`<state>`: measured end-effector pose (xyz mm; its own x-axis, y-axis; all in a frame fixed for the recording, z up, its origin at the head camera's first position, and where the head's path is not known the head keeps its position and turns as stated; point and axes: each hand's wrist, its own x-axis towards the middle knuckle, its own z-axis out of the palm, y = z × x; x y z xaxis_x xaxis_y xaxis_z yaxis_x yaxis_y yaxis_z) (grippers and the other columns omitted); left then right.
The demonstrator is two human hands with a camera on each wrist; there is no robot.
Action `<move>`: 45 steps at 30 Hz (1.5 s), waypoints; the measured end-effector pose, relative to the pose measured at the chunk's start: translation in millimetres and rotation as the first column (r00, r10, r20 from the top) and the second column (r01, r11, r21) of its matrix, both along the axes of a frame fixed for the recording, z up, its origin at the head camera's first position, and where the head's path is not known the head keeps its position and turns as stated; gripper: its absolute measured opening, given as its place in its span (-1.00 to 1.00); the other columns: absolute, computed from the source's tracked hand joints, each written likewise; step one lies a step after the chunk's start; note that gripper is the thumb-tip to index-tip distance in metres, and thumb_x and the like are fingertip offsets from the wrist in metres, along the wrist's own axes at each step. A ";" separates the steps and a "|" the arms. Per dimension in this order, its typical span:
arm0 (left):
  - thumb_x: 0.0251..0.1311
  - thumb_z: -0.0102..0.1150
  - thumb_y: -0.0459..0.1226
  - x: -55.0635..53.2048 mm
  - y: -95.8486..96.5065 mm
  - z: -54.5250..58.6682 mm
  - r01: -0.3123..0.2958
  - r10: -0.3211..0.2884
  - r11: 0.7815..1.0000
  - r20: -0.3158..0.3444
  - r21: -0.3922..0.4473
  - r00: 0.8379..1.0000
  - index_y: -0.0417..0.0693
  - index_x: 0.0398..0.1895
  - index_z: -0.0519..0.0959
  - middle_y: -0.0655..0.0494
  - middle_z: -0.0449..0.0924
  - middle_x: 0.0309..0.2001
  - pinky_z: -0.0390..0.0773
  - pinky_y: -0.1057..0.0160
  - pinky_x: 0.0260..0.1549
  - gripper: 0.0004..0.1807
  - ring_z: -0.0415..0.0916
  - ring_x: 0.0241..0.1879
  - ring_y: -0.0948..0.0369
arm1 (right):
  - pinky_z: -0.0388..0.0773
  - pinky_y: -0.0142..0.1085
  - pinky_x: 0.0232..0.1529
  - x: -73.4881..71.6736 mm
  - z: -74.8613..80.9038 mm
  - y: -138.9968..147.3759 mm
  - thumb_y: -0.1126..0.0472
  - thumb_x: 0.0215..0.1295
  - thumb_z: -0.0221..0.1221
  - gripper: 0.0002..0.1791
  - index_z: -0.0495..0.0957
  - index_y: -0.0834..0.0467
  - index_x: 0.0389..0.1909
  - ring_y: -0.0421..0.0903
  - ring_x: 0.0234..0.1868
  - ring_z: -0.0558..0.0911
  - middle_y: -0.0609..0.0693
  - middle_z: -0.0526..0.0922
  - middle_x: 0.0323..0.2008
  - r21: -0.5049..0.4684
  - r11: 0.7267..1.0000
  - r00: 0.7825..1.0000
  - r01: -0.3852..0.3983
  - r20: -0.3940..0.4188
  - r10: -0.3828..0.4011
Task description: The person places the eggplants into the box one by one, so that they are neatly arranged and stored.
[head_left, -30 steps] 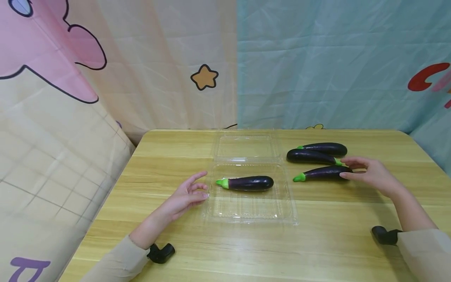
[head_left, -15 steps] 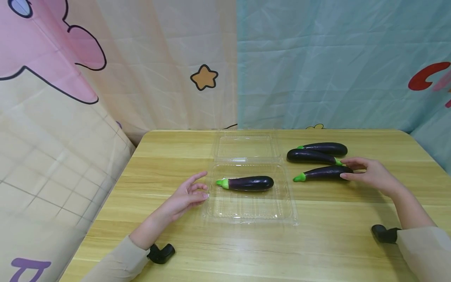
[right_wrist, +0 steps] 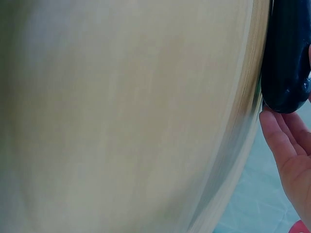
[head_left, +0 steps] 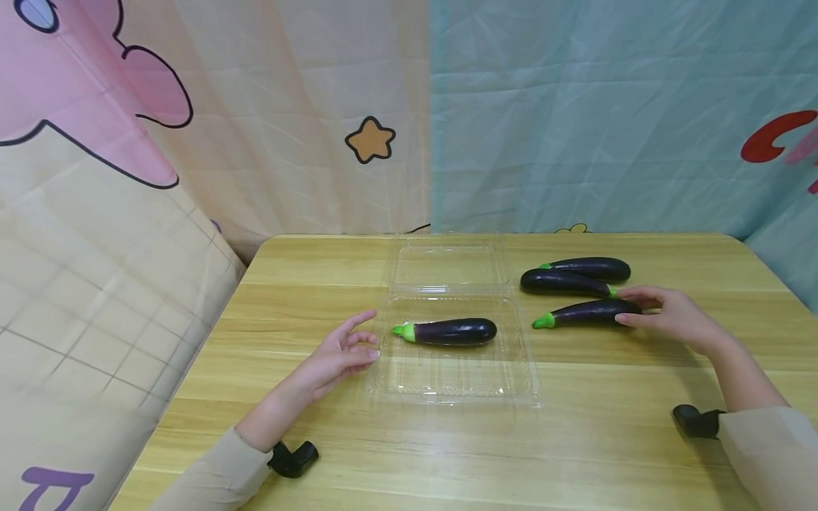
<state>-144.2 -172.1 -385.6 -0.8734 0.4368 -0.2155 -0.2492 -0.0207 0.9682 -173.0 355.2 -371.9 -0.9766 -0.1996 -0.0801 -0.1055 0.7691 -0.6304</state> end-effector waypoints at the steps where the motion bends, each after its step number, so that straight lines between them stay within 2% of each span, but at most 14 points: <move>1: 0.12 0.09 -0.50 0.1 -0.1 0.0 0.000 0.000 1.000 0.000 -0.001 1.000 -0.08 0.44 -0.05 0.01 0.33 -0.09 0.51 0.40 -0.26 -0.16 0.45 -0.30 0.29 | 0.38 -0.56 -0.28 -0.2 -0.3 0.1 0.06 0.23 0.20 -0.37 0.33 0.38 0.19 0.32 0.09 0.37 0.39 0.37 0.12 0.001 1.000 1.000 -0.005 -0.001 0.005; 9: 0.13 0.10 -0.49 -0.6 0.0 -0.2 -0.002 0.002 1.000 0.002 -0.011 1.000 -0.06 0.44 -0.03 0.00 0.34 -0.08 0.52 0.37 -0.21 -0.17 0.45 -0.28 0.28 | 0.43 -0.50 -0.30 -1.4 -3.5 1.5 0.09 0.22 0.21 -0.41 0.36 0.38 0.16 0.27 0.01 0.44 0.38 0.43 0.05 0.023 1.000 0.999 -0.006 -0.031 0.007; 11: 0.12 0.10 -0.48 -0.9 0.0 -0.3 -0.002 0.002 1.000 0.002 -0.015 1.000 -0.06 0.44 -0.03 0.01 0.34 -0.09 0.52 0.37 -0.21 -0.17 0.45 -0.28 0.27 | 0.45 -0.48 -0.31 -1.5 -4.1 2.0 0.08 0.22 0.21 -0.42 0.37 0.37 0.15 0.17 -0.03 0.48 0.36 0.45 0.04 0.025 1.000 0.999 -0.006 -0.036 0.007; 13: 0.12 0.10 -0.49 -1.0 0.0 -0.4 -0.003 0.003 1.000 0.002 -0.017 1.000 -0.06 0.44 -0.03 0.01 0.34 -0.09 0.52 0.36 -0.20 -0.17 0.45 -0.28 0.27 | 0.46 -0.46 -0.32 -1.7 -4.7 2.7 0.08 0.21 0.22 -0.43 0.39 0.36 0.14 -0.03 -0.09 0.50 0.34 0.46 0.02 0.024 1.000 0.999 -0.005 -0.040 0.006; 16: 0.13 0.10 -0.49 -1.0 0.0 -0.3 -0.004 0.004 1.000 0.003 -0.020 1.000 -0.06 0.44 -0.03 0.02 0.34 -0.09 0.52 0.36 -0.20 -0.17 0.45 -0.29 0.27 | 0.47 -0.46 -0.33 -1.7 -5.2 3.5 0.08 0.20 0.23 -0.44 0.41 0.34 0.12 -0.23 -0.15 0.47 0.32 0.48 0.00 0.024 1.000 0.999 -0.003 -0.045 0.004; 18: 0.13 0.10 -0.49 -1.0 0.1 0.0 -0.005 0.005 1.000 0.003 -0.020 1.000 -0.06 0.44 -0.03 0.02 0.35 -0.09 0.52 0.36 -0.21 -0.17 0.45 -0.29 0.27 | 0.46 -0.47 -0.32 -1.9 -5.6 3.5 0.07 0.18 0.25 -0.44 0.42 0.32 0.11 -0.21 -0.15 0.49 0.31 0.48 0.00 0.031 1.000 0.999 0.003 -0.048 -0.002; 22: 0.13 0.10 -0.49 -0.8 0.4 0.8 -0.008 0.008 1.000 0.004 -0.020 1.000 -0.07 0.44 -0.04 0.03 0.35 -0.10 0.52 0.36 -0.21 -0.17 0.46 -0.29 0.27 | 0.44 -0.49 -0.31 -2.1 -5.6 2.4 0.06 0.15 0.27 -0.42 0.42 0.32 0.11 0.13 -0.07 0.53 0.34 0.49 -0.01 0.046 0.999 0.999 -0.008 -0.045 0.010; 25: 0.12 0.10 -0.49 -0.7 0.5 1.1 -0.009 0.009 1.000 0.003 -0.019 1.000 -0.07 0.44 -0.04 0.03 0.35 -0.10 0.52 0.36 -0.22 -0.17 0.46 -0.30 0.28 | 0.43 -0.49 -0.30 -2.1 -5.3 2.3 0.08 0.16 0.26 -0.42 0.41 0.33 0.12 0.27 -0.03 0.49 0.36 0.48 -0.01 0.041 0.999 0.999 -0.022 -0.034 0.024; 33: 0.12 0.09 -0.50 -0.7 0.4 1.0 -0.008 0.008 1.000 0.005 -0.017 1.000 -0.07 0.44 -0.04 0.00 0.34 -0.08 0.52 0.37 -0.21 -0.17 0.46 -0.29 0.28 | 0.47 -0.46 -0.32 -0.5 -3.5 3.0 0.12 0.18 0.25 -0.44 0.40 0.35 0.12 0.25 -0.04 0.49 0.35 0.48 -0.02 0.018 1.000 0.999 -0.025 -0.048 0.026; 37: 0.12 0.09 -0.50 -0.6 0.6 1.1 -0.009 0.009 1.000 0.005 -0.017 1.000 -0.07 0.44 -0.04 -0.01 0.33 -0.08 0.52 0.37 -0.21 -0.17 0.45 -0.29 0.28 | 0.47 -0.47 -0.32 2.0 0.1 3.3 0.10 0.18 0.25 -0.44 0.40 0.33 0.12 -0.22 -0.14 0.53 0.32 0.49 -0.03 0.014 1.000 0.998 -0.012 -0.057 0.013; 40: 0.12 0.09 -0.50 -0.4 0.7 1.3 -0.009 0.009 1.000 0.004 -0.018 1.000 -0.07 0.44 -0.04 -0.01 0.33 -0.08 0.52 0.37 -0.21 -0.17 0.45 -0.30 0.28 | 0.47 -0.47 -0.33 3.7 2.8 3.3 0.07 0.17 0.25 -0.43 0.41 0.31 0.13 -0.56 -0.23 0.38 0.31 0.49 -0.02 0.007 1.000 0.998 -0.004 -0.057 0.005; 45: 0.12 0.09 -0.50 0.2 1.3 2.4 -0.014 0.015 1.000 0.006 -0.020 1.000 -0.07 0.44 -0.03 -0.01 0.33 -0.09 0.52 0.37 -0.23 -0.17 0.45 -0.30 0.28 | 0.47 -0.46 -0.34 5.2 6.1 2.5 0.07 0.18 0.25 -0.45 0.42 0.29 0.12 -0.64 -0.25 0.33 0.31 0.49 -0.02 0.006 1.000 0.997 -0.003 -0.074 0.003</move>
